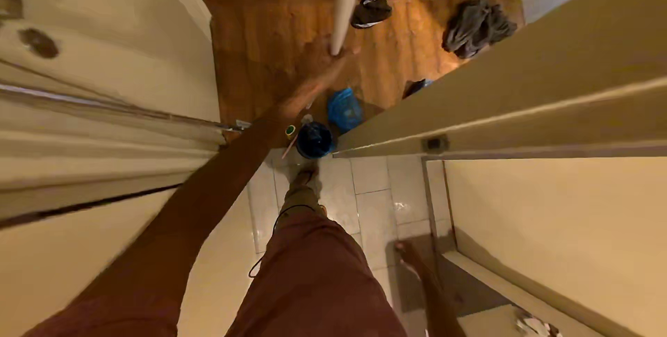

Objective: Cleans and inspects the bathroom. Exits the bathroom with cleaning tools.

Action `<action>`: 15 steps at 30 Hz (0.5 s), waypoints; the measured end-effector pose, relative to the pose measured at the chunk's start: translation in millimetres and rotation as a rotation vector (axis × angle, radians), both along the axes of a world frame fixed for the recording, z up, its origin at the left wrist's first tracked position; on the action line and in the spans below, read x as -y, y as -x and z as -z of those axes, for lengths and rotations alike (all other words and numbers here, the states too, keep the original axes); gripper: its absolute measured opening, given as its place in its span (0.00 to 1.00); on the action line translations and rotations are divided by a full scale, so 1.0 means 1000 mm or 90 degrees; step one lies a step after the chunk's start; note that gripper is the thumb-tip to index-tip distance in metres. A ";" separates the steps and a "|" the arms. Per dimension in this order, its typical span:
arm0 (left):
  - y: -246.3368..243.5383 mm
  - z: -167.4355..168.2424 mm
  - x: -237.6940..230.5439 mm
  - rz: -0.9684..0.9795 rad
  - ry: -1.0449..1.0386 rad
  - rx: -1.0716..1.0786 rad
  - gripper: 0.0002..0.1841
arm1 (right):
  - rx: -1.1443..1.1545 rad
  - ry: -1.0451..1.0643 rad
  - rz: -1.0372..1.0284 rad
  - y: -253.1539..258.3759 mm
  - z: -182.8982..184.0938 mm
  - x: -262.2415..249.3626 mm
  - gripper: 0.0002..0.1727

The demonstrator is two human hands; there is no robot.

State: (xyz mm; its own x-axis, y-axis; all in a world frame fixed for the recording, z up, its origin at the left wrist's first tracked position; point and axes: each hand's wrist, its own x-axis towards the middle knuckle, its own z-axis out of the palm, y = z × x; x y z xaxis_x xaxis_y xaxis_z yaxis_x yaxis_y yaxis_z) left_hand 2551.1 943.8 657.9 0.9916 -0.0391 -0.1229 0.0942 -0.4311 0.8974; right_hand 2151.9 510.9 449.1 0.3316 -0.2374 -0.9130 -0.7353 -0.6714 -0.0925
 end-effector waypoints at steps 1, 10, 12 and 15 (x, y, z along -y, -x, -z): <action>-0.027 0.002 0.010 0.032 -0.011 -0.008 0.26 | -0.055 -0.014 0.008 0.008 -0.001 -0.003 0.26; -0.190 0.033 0.158 0.329 -0.111 0.066 0.17 | 0.090 0.024 0.158 -0.025 -0.052 -0.037 0.24; -0.206 0.057 0.196 0.355 -0.133 0.101 0.16 | 0.118 0.033 0.169 -0.041 -0.065 -0.041 0.24; -0.208 0.067 0.231 0.447 -0.150 0.027 0.21 | 0.160 0.044 0.205 -0.050 -0.076 -0.050 0.24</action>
